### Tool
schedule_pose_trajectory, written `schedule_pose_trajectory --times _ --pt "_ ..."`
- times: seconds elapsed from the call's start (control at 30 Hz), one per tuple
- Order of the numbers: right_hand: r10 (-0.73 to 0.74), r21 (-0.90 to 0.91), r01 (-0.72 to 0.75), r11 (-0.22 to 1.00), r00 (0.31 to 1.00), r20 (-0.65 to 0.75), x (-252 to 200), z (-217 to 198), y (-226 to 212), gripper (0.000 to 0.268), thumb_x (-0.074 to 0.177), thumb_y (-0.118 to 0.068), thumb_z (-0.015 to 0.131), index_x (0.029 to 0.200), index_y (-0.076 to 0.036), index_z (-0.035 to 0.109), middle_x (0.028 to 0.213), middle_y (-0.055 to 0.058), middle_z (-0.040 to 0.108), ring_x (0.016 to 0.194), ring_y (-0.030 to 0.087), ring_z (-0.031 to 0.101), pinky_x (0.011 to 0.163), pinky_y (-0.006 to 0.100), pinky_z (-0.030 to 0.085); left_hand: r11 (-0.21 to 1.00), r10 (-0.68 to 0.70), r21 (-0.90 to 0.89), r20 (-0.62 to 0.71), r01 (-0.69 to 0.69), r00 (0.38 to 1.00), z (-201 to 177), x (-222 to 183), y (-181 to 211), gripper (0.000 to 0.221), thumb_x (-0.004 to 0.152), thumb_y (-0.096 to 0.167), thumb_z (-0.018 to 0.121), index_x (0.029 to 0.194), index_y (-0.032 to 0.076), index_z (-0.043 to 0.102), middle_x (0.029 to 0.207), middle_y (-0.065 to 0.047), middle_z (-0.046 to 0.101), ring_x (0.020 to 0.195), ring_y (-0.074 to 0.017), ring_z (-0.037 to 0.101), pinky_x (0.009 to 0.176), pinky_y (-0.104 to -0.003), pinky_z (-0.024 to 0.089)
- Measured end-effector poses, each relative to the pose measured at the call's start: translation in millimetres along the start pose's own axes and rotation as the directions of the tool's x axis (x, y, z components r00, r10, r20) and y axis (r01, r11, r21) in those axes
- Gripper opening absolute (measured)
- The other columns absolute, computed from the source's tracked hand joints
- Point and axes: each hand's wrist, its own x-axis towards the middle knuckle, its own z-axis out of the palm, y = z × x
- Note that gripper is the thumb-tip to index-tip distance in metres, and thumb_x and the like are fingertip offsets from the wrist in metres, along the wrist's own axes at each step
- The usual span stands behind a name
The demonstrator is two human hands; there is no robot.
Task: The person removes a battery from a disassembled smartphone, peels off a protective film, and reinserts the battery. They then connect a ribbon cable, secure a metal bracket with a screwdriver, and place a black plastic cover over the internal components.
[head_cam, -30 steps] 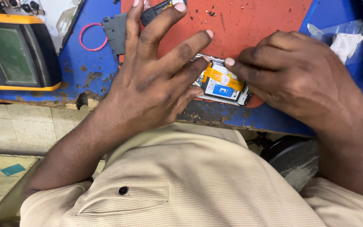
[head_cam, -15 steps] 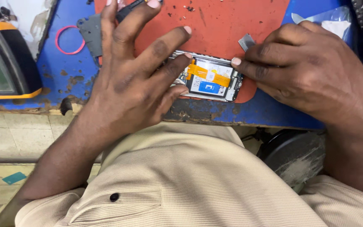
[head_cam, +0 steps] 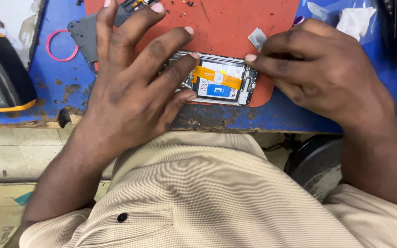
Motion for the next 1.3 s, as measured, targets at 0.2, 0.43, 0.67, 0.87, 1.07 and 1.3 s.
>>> schedule_pose_trajectory --times 0.2,0.43,0.67,0.87,1.07,1.3 --pt "0.264 0.046 -0.261 0.964 0.94 -0.215 -51.7 2.6 -10.0 0.027 0.085 0.007 0.091 0.107 -0.001 0.078 0.095 0.012 0.071 0.08 0.023 0.066 0.075 0.033 0.052 0.998 0.03 -0.058 -0.012 -0.031 0.999 -0.8 4.4 5.8 0.036 0.099 0.024 0.08 0.124 0.0 0.071 0.145 -0.013 0.058 0.145 -0.0389 0.04 0.121 -0.073 0.019" --pt "0.474 0.366 -0.328 0.871 0.756 -0.45 -87.5 44.9 -25.6 0.026 0.097 -0.002 0.089 0.098 0.005 0.064 0.096 0.013 0.072 0.085 0.022 0.073 0.076 0.029 0.056 0.993 0.081 -0.08 -0.025 -0.083 0.996 12.7 13.0 15.6 0.031 0.097 0.015 0.08 0.124 0.002 0.071 0.139 -0.01 0.061 0.139 -0.0338 0.05 0.123 -0.07 0.023" --pt "0.582 0.433 -0.408 0.804 0.688 -0.433 -85.6 63.2 -44.2 0.017 0.103 -0.001 0.086 0.103 0.004 0.07 0.095 0.014 0.074 0.085 0.021 0.073 0.077 0.027 0.058 0.993 0.083 -0.082 -0.031 -0.086 0.996 24.5 20.9 26.6 0.026 0.099 0.005 0.078 0.122 -0.001 0.069 0.135 -0.012 0.062 0.137 -0.0327 0.054 0.123 -0.067 0.026" --pt "0.558 0.414 -0.398 0.818 0.722 -0.409 -71.7 60.4 -49.6 0.015 0.105 0.002 0.085 0.105 0.004 0.07 0.099 0.013 0.073 0.089 0.022 0.071 0.08 0.029 0.057 0.999 0.047 -0.026 -0.059 -0.048 0.997 32.7 29.4 27.6 0.028 0.095 -0.003 0.071 0.123 -0.005 0.069 0.13 -0.014 0.061 0.129 -0.0329 0.055 0.122 -0.067 0.026" --pt "0.535 0.384 -0.391 0.837 0.736 -0.416 -65.1 59.7 -48.9 0.013 0.103 0.002 0.085 0.105 0.003 0.072 0.099 0.014 0.072 0.089 0.023 0.071 0.079 0.03 0.057 0.996 0.089 -0.027 -0.056 -0.091 0.994 35.8 33.8 23.8 0.021 0.092 0.001 0.071 0.112 -0.004 0.07 0.12 -0.011 0.06 0.121 -0.0301 0.055 0.121 -0.066 0.026" --pt "0.508 0.364 -0.374 0.853 0.753 -0.418 -66.3 60.6 -47.2 0.013 0.103 0.001 0.085 0.107 0.003 0.072 0.1 0.014 0.072 0.09 0.023 0.071 0.079 0.031 0.057 0.999 0.026 -0.046 -0.054 -0.028 0.998 28.9 26.1 22.0 0.017 0.091 -0.002 0.072 0.107 -0.002 0.071 0.119 -0.01 0.061 0.123 -0.0311 0.055 0.123 -0.069 0.023"
